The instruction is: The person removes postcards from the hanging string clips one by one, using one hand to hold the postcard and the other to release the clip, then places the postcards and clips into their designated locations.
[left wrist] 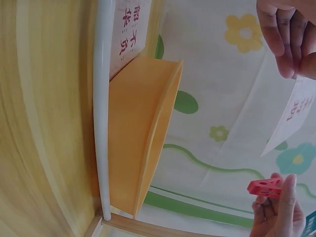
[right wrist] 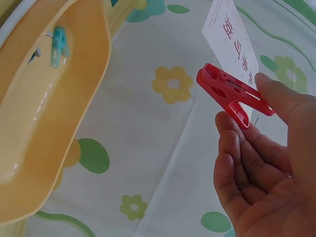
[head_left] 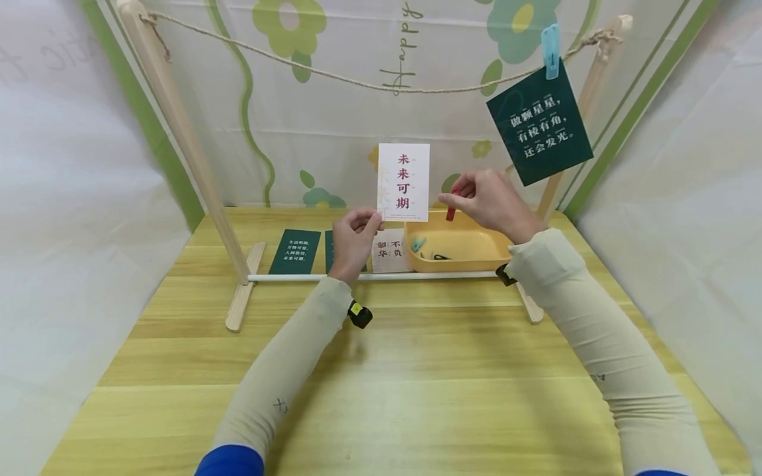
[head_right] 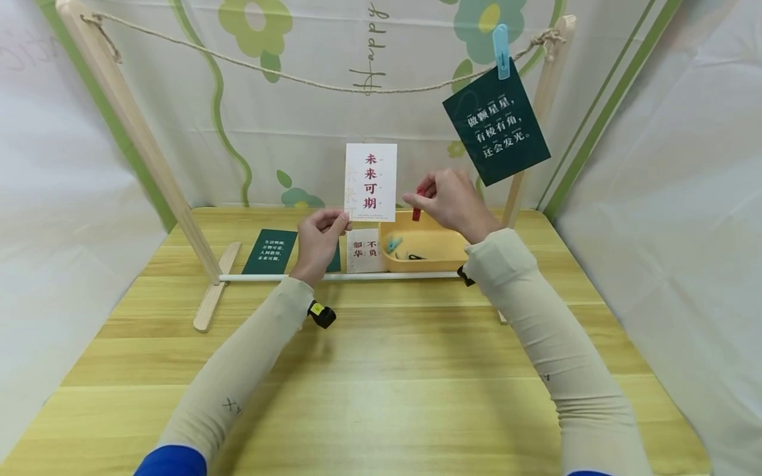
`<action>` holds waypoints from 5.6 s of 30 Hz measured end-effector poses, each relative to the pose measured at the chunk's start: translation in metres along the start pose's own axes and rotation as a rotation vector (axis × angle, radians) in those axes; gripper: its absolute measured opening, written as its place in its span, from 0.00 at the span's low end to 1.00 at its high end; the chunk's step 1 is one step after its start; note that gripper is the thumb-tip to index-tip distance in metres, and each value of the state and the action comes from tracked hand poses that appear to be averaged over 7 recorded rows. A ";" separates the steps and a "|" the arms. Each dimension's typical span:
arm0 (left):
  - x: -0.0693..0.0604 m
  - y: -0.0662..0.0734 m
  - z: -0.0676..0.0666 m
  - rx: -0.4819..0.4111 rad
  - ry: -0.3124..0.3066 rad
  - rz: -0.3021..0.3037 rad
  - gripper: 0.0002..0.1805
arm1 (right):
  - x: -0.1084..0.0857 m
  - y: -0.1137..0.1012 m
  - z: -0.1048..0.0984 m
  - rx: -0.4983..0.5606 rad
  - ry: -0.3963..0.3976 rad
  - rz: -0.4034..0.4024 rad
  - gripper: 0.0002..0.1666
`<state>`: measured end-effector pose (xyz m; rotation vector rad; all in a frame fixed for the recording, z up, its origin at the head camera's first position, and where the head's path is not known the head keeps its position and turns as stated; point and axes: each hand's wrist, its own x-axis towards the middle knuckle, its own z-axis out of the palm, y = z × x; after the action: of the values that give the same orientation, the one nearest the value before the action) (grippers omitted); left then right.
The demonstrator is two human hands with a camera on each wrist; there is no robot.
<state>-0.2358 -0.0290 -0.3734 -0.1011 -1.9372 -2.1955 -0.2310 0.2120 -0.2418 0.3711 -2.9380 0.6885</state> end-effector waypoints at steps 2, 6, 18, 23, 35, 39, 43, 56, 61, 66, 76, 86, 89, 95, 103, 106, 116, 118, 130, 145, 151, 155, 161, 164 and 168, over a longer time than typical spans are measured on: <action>-0.001 0.000 0.000 0.001 -0.003 -0.001 0.08 | 0.000 0.002 0.002 0.001 0.000 0.003 0.21; -0.003 -0.001 -0.001 0.012 -0.010 -0.007 0.09 | 0.000 0.006 0.007 -0.003 0.005 -0.015 0.20; -0.013 -0.003 -0.009 0.040 -0.046 0.008 0.09 | -0.002 0.019 0.019 0.019 -0.008 -0.009 0.18; -0.014 -0.006 -0.014 0.050 -0.066 0.025 0.09 | -0.004 0.024 0.023 0.028 -0.013 -0.004 0.17; -0.022 -0.009 -0.031 0.088 -0.093 -0.029 0.10 | -0.003 0.034 0.033 0.030 -0.031 0.022 0.19; -0.024 -0.010 -0.035 0.088 -0.088 -0.047 0.10 | -0.002 0.036 0.036 0.033 -0.038 0.022 0.19; -0.026 -0.010 -0.037 0.090 -0.085 -0.054 0.11 | -0.003 0.038 0.040 0.039 -0.055 0.023 0.20; -0.038 -0.005 -0.049 0.174 -0.120 -0.077 0.11 | -0.005 0.046 0.048 0.051 -0.082 0.068 0.20; -0.046 -0.009 -0.056 0.169 -0.132 -0.125 0.11 | -0.005 0.048 0.052 0.038 -0.099 0.069 0.20; -0.053 -0.009 -0.064 0.184 -0.140 -0.161 0.11 | -0.005 0.051 0.058 0.020 -0.097 0.055 0.19; -0.063 -0.010 -0.075 0.193 -0.172 -0.160 0.11 | -0.004 0.055 0.062 -0.012 -0.092 0.053 0.19; -0.080 -0.008 -0.086 0.204 -0.235 -0.179 0.11 | -0.004 0.058 0.069 -0.034 -0.106 0.043 0.19; -0.084 -0.006 -0.090 0.221 -0.235 -0.198 0.10 | -0.004 0.059 0.072 -0.035 -0.111 0.037 0.19; -0.089 -0.005 -0.097 0.254 -0.247 -0.242 0.10 | -0.004 0.062 0.075 -0.036 -0.121 0.051 0.19; -0.096 -0.007 -0.108 0.284 -0.288 -0.236 0.07 | -0.005 0.061 0.076 -0.040 -0.118 0.067 0.19; -0.099 -0.008 -0.111 0.293 -0.303 -0.241 0.06 | -0.005 0.061 0.076 -0.042 -0.119 0.061 0.18; -0.110 -0.007 -0.121 0.275 -0.374 -0.247 0.02 | -0.006 0.061 0.078 -0.049 -0.133 0.059 0.18; -0.112 -0.006 -0.123 0.283 -0.387 -0.252 0.02 | -0.006 0.062 0.078 -0.056 -0.130 0.054 0.18; -0.116 -0.006 -0.137 0.317 -0.480 -0.297 0.03 | -0.007 0.065 0.084 -0.047 -0.155 0.070 0.17; -0.106 -0.012 -0.153 0.388 -0.548 -0.309 0.06 | -0.006 0.065 0.084 -0.041 -0.159 0.077 0.16; -0.099 -0.015 -0.158 0.487 -0.559 -0.285 0.05 | -0.007 0.064 0.086 -0.043 -0.164 0.076 0.17; -0.095 -0.017 -0.158 0.521 -0.553 -0.275 0.05 | -0.008 0.065 0.086 -0.037 -0.167 0.085 0.17; -0.090 -0.017 -0.162 0.585 -0.542 -0.242 0.05 | -0.009 0.066 0.086 -0.039 -0.174 0.090 0.17; -0.088 -0.018 -0.164 0.605 -0.547 -0.241 0.06 | -0.008 0.067 0.087 -0.049 -0.175 0.094 0.17; -0.086 -0.021 -0.165 0.671 -0.546 -0.215 0.06 | -0.008 0.068 0.087 -0.065 -0.171 0.083 0.17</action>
<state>-0.1420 -0.1797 -0.4325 -0.4338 -3.0052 -1.5990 -0.2446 0.2335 -0.3498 0.3183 -3.1442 0.5971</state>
